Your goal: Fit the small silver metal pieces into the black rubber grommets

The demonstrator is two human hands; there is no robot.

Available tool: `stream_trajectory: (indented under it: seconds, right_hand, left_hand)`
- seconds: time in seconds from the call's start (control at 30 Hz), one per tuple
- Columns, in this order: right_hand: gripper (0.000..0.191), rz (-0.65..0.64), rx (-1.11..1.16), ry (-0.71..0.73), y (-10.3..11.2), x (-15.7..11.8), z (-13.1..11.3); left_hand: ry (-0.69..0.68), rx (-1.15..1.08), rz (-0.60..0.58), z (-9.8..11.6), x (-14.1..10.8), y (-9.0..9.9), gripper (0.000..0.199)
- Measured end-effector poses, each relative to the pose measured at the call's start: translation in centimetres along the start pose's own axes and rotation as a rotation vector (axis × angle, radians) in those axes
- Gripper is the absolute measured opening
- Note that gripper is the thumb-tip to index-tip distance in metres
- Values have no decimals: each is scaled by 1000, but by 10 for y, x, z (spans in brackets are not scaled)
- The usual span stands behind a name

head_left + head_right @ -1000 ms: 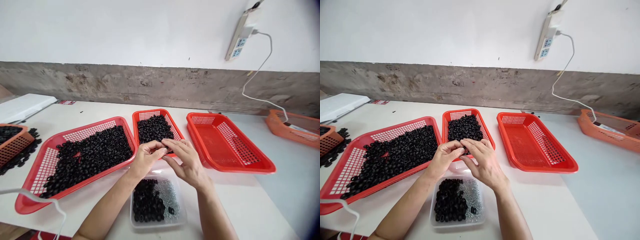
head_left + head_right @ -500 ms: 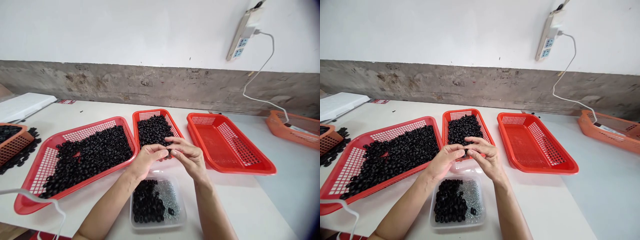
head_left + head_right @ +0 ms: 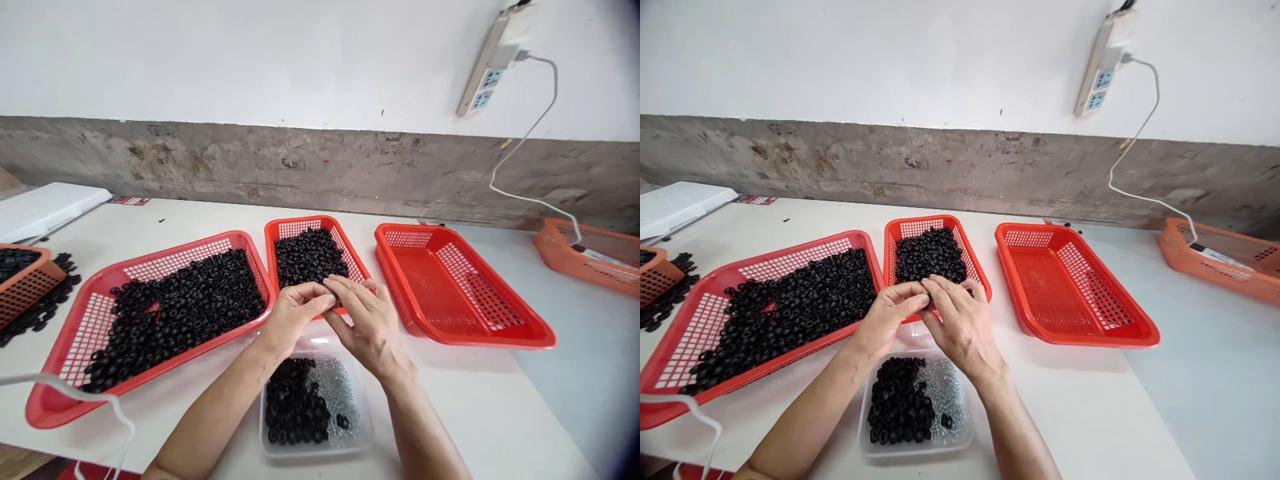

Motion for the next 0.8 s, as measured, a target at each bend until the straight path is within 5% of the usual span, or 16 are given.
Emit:
stream_trajectory:
  seconds: [0.17,0.47,0.8]
  right_hand:
    - [22,16,-22,23,3,0,-1]
    - [36,45,63,-24,11,-3,7]
    - [30,50,81,99,2,-4,5]
  left_hand:
    - [-34,59,15,2,-1,0,16]
    - [61,83,-167,0,-1,-11,30]
    - [-14,186,-85,1,-3,-5,22]
Point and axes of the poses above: each hand's wrist, its own x-axis towards the middle knuckle, its own y-axis out of the back of the hand, z = x × y, the point moved 9 cm from there along x, towards the middle knuckle, and after that the axes turned 7 degrees about -z, right-handed, at the moved point
